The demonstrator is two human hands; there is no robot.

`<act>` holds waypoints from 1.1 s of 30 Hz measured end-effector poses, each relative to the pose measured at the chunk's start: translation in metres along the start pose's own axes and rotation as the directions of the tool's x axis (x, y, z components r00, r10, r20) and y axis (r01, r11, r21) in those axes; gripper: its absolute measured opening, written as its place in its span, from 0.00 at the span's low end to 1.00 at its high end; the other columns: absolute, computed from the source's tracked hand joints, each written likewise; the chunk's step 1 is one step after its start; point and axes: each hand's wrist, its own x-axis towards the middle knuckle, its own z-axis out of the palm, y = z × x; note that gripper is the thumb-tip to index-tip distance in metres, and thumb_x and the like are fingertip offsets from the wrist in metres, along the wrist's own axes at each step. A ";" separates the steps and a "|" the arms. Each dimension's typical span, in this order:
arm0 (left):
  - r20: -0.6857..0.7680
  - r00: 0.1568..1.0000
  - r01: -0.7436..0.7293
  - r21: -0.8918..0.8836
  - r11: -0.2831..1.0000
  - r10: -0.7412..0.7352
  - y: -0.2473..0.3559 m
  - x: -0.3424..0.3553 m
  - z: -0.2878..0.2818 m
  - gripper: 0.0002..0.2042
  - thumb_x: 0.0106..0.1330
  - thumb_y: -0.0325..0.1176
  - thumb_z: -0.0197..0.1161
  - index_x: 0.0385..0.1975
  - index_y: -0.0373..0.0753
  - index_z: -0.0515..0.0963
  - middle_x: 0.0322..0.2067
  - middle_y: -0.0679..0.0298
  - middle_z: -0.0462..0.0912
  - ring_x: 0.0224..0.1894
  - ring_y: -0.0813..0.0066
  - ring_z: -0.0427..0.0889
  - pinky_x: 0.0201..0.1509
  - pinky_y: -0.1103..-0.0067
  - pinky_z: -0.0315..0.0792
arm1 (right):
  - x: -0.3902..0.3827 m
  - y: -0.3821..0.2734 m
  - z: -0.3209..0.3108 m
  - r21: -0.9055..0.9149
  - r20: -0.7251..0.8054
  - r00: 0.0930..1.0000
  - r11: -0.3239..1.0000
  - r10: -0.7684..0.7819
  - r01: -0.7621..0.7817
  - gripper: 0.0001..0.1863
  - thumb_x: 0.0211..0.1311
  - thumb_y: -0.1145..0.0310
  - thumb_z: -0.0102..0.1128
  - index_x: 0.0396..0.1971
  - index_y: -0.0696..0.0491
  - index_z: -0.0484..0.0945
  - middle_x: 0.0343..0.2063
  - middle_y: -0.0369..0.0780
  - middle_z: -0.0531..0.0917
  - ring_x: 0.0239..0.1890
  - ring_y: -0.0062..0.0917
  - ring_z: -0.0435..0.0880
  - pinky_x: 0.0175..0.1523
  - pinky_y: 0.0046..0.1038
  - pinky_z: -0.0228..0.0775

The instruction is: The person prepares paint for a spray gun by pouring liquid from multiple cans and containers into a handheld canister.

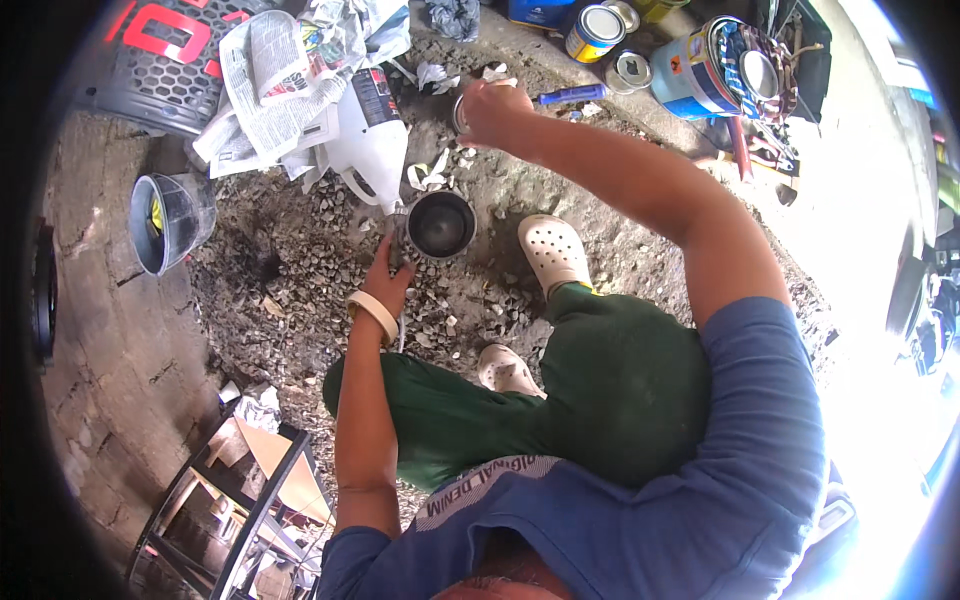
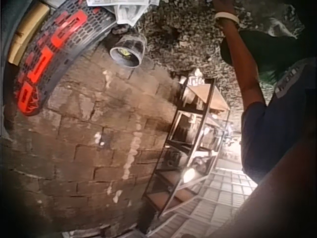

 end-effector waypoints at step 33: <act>0.034 0.999 0.003 0.010 1.000 -0.004 -0.008 -0.004 0.005 0.32 0.70 0.29 0.57 0.74 0.41 0.56 0.65 0.43 0.71 0.67 0.48 0.71 0.69 0.65 0.65 | -0.030 0.091 0.105 0.658 -0.324 0.938 0.683 -0.124 0.318 0.19 0.73 0.57 0.50 0.48 0.55 0.83 0.31 0.43 0.85 0.37 0.32 0.85 0.44 0.32 0.77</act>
